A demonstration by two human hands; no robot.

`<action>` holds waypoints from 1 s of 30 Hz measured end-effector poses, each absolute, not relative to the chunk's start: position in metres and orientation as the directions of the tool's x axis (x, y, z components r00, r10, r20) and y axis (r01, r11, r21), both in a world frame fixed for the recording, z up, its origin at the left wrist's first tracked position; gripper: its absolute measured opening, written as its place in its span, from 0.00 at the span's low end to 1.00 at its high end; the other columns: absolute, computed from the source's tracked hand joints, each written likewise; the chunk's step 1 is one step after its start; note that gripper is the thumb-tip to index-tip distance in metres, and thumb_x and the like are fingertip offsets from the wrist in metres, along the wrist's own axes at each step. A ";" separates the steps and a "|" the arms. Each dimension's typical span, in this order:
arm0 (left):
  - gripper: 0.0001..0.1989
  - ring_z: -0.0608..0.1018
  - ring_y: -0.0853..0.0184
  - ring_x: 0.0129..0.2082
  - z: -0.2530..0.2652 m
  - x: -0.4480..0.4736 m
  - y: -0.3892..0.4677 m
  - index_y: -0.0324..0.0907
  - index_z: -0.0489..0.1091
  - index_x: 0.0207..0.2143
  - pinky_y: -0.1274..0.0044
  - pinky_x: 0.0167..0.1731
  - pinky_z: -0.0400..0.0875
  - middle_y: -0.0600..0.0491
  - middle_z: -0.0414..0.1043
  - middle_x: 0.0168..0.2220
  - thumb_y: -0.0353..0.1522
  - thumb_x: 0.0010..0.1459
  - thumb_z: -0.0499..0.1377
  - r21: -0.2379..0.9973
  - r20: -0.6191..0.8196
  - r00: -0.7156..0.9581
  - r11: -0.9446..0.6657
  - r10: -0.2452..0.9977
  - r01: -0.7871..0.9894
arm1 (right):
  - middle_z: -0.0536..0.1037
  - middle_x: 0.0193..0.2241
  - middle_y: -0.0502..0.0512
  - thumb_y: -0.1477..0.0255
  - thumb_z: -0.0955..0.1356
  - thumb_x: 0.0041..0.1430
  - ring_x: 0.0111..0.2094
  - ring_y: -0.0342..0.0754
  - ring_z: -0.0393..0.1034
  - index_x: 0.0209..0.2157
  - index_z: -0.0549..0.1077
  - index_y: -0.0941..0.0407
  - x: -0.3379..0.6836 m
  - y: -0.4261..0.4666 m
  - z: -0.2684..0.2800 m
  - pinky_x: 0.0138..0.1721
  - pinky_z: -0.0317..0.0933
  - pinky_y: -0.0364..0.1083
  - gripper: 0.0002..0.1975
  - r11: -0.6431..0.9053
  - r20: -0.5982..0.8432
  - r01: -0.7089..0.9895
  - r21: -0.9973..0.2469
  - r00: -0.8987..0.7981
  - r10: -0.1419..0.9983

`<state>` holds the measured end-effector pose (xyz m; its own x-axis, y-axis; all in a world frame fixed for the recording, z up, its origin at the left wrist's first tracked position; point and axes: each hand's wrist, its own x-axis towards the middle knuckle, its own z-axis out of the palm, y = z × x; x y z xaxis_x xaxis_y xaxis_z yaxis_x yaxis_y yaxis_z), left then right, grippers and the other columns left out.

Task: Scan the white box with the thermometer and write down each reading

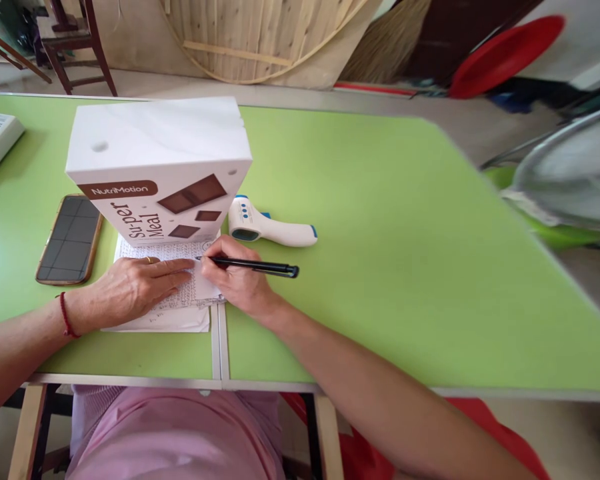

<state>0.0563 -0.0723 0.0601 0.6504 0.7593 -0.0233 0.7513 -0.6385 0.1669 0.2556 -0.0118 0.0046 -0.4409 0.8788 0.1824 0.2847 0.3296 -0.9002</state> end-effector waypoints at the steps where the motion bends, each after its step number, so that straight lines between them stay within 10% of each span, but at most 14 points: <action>1: 0.14 0.77 0.71 0.24 0.060 0.056 -0.072 0.40 0.72 0.46 0.77 0.15 0.62 0.49 0.72 0.54 0.24 0.64 0.49 0.168 -0.019 0.650 -0.638 0.760 0.752 | 0.69 0.18 0.46 0.73 0.65 0.51 0.19 0.41 0.60 0.25 0.66 0.54 0.256 -0.012 0.004 0.21 0.58 0.41 0.03 0.332 0.185 0.281 -0.901 -0.443 0.877; 30: 0.12 0.79 0.69 0.27 0.058 0.055 -0.072 0.40 0.72 0.46 0.76 0.15 0.64 0.54 0.72 0.54 0.25 0.64 0.52 0.202 0.012 0.649 -0.637 0.761 0.744 | 0.68 0.18 0.45 0.76 0.65 0.51 0.18 0.39 0.59 0.24 0.65 0.54 0.256 -0.013 0.000 0.20 0.55 0.40 0.05 0.391 0.271 0.253 -0.885 -0.402 0.875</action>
<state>0.0547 -0.0723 0.0579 0.6489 0.7607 0.0119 0.7436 -0.6375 0.2017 0.2557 -0.0126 0.0005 -0.4018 0.8747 0.2712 0.2531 0.3907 -0.8851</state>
